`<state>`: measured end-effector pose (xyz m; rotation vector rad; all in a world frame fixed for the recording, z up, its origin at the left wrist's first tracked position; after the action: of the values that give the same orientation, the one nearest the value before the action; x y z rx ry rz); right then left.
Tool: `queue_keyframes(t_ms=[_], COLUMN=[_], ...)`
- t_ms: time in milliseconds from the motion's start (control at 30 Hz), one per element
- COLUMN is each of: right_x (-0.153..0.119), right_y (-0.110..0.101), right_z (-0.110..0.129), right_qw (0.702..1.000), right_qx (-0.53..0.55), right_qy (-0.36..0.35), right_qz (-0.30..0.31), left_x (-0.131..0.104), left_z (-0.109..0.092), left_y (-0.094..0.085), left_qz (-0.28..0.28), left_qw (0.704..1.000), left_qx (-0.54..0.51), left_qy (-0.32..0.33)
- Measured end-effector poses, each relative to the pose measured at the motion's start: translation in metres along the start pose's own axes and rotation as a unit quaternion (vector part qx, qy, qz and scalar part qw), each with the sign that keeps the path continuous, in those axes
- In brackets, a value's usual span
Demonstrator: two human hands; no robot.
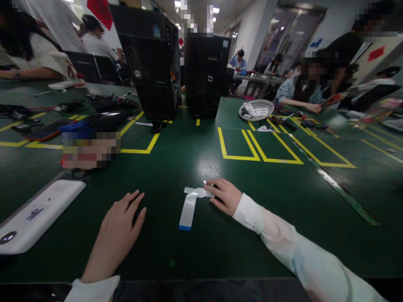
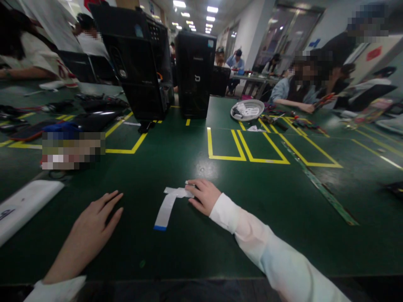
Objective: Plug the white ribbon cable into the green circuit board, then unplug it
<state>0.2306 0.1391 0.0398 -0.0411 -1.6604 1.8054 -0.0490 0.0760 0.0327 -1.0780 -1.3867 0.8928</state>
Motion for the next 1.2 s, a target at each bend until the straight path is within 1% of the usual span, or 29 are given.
queue_keyframes(t_ms=[133,200,267,467,633,767,833,900,967,1033,1067,1100,1133,1167,1200], right_x=[0.024,0.031,0.034,0.036,0.032,0.025,0.020,0.011,-0.004,-0.030,-0.047,-0.068,-0.093,-0.120,-0.148], right_y=[0.016,0.021,0.023,0.022,0.019,0.016,0.013,0.005,-0.010,-0.032,-0.046,-0.060,-0.076,-0.092,-0.107], right_z=[0.044,0.058,0.065,0.066,0.064,0.057,0.043,0.016,-0.025,-0.076,-0.103,-0.129,-0.152,-0.171,-0.186], right_qw=[0.998,0.996,0.995,0.995,0.992,0.991,0.994,0.999,0.997,0.976,0.956,0.927,0.889,0.844,0.795], right_qx=[0.035,0.046,0.054,0.059,0.070,0.084,0.073,0.034,-0.037,-0.121,-0.163,-0.201,-0.235,-0.259,-0.273], right_qy=[-0.015,-0.029,-0.037,-0.044,-0.058,-0.060,-0.045,-0.005,0.068,0.176,0.238,0.311,0.390,0.468,0.540], right_qz=[0.049,0.067,0.072,0.072,0.089,0.090,0.073,0.036,-0.009,-0.037,-0.048,-0.052,-0.051,-0.047,-0.043], left_x=[0.000,-0.001,-0.001,0.000,0.000,-0.001,-0.001,-0.001,0.000,0.000,0.000,0.000,0.000,0.000,0.000], left_z=[0.000,0.001,0.001,0.003,0.005,0.006,0.006,0.006,0.005,0.004,0.004,0.004,0.004,0.004,0.005], left_y=[0.000,0.001,0.002,0.002,0.002,0.004,0.005,0.005,0.004,0.002,0.002,0.002,0.002,0.002,0.002], left_qz=[-0.003,0.001,0.006,0.016,0.020,0.017,0.018,0.018,0.016,0.010,0.007,0.004,0.002,0.002,0.003], left_qw=[1.000,1.000,1.000,1.000,1.000,1.000,1.000,1.000,1.000,1.000,1.000,1.000,1.000,1.000,1.000], left_qx=[0.005,0.006,0.006,0.008,0.002,-0.004,-0.003,-0.001,-0.003,-0.008,-0.010,-0.012,-0.012,-0.011,-0.009], left_qy=[0.000,-0.001,-0.003,-0.010,-0.012,-0.013,-0.013,-0.013,-0.012,-0.012,-0.011,-0.011,-0.012,-0.013,-0.013])
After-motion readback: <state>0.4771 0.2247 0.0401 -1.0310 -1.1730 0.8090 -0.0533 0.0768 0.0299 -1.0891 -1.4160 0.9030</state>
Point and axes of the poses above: each hand's wrist, its own x-axis towards the middle knuckle, its own y-axis out of the palm, z = x × y, the point moved 8 cm from there along x, towards the middle knuckle, and after that the axes turned 4 degrees about -y, right-handed, at the moved point
